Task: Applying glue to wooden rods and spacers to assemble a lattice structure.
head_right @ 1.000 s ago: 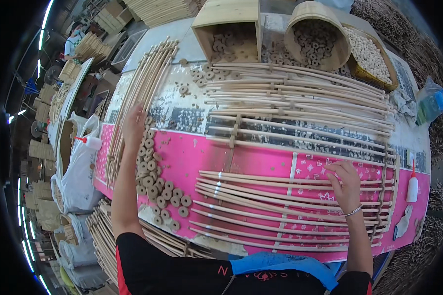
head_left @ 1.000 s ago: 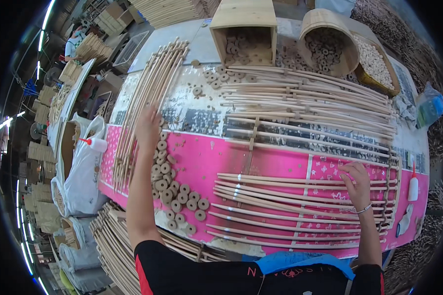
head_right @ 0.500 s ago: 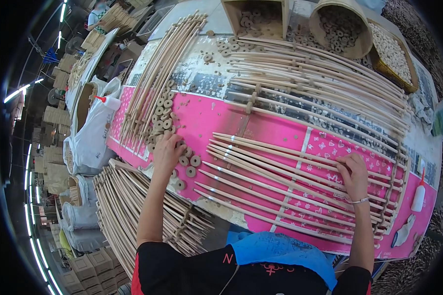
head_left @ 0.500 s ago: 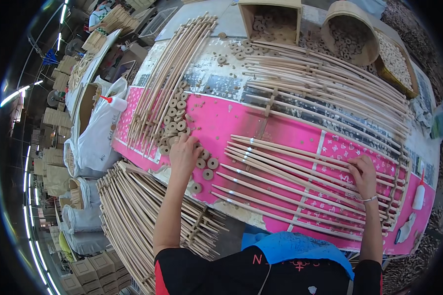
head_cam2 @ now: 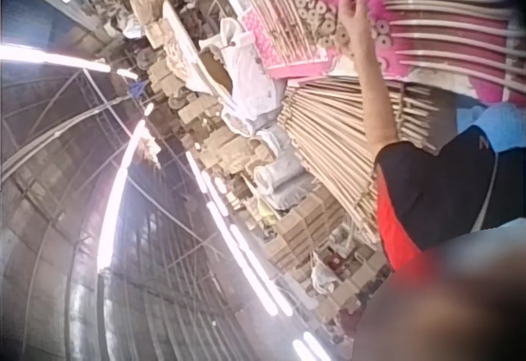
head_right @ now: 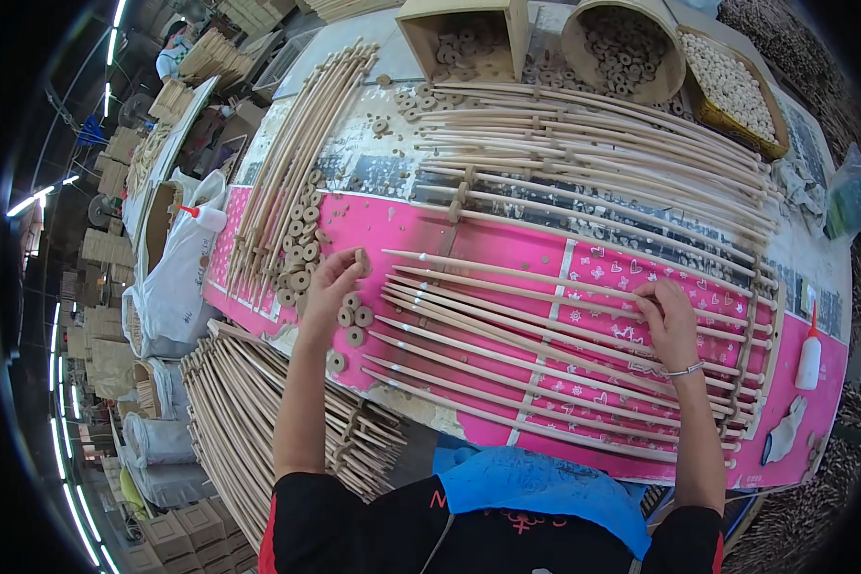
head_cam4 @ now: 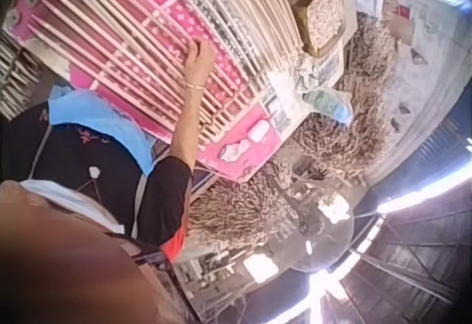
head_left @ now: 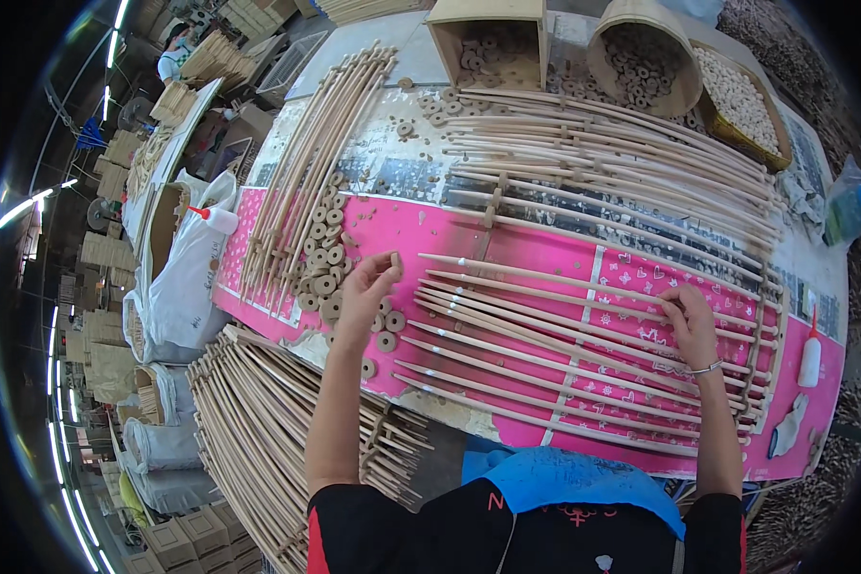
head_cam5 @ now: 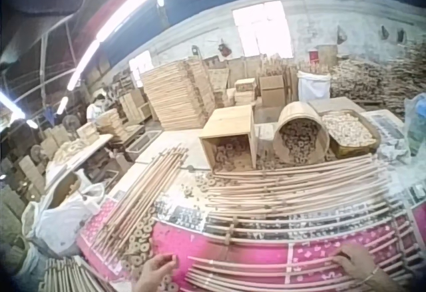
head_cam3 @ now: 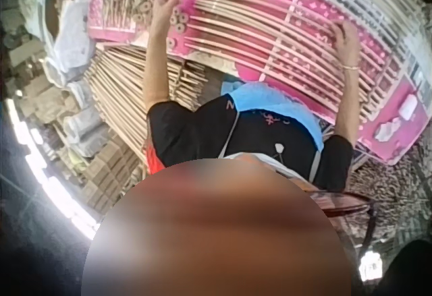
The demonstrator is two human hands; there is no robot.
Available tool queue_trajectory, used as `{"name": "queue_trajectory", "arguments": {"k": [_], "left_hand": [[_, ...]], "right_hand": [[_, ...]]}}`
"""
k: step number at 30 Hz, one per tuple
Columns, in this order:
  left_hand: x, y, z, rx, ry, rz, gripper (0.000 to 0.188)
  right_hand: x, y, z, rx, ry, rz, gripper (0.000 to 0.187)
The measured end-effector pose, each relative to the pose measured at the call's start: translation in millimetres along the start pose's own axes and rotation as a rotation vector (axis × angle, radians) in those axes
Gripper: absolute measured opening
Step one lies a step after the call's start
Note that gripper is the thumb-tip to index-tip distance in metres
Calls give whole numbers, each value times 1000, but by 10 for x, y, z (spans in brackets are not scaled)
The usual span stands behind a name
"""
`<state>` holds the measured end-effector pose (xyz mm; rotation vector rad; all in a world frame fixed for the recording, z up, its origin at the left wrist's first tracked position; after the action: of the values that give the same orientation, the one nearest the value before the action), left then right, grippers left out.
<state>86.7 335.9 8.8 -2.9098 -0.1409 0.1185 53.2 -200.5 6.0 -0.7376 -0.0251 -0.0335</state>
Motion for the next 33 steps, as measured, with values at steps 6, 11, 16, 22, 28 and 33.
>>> {"name": "queue_trajectory", "arguments": {"k": [6, 11, 16, 22, 28, 33], "left_hand": [[116, 349, 52, -382, -84, 7, 34], [178, 392, 52, -415, -82, -3, 33], [223, 493, 81, -461, -107, 22, 30], [272, 761, 90, -450, -119, 67, 24], [335, 947, 52, -440, -137, 91, 22], [367, 1053, 24, -453, -124, 115, 22]], "right_hand": [[18, -51, 0, 14, -22, -5, 8], [5, -49, 46, 5, -63, 3, 8], [30, -94, 99, -20, -55, -9, 8], [44, -102, 207, 110, -39, -19, 8], [106, -181, 279, -106, -115, -65, 12], [114, -182, 264, -135, -113, -91, 14]]}}
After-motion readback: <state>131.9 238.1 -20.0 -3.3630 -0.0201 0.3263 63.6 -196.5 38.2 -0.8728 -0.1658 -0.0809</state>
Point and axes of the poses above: each hand's wrist, its own x-axis towards the middle knuckle, its own y-axis out of the palm, z = x × y, the point moved 7 cm from there along x, towards the middle knuckle, and after that the axes turned 9 degrees about y, right-handed, at the moved point
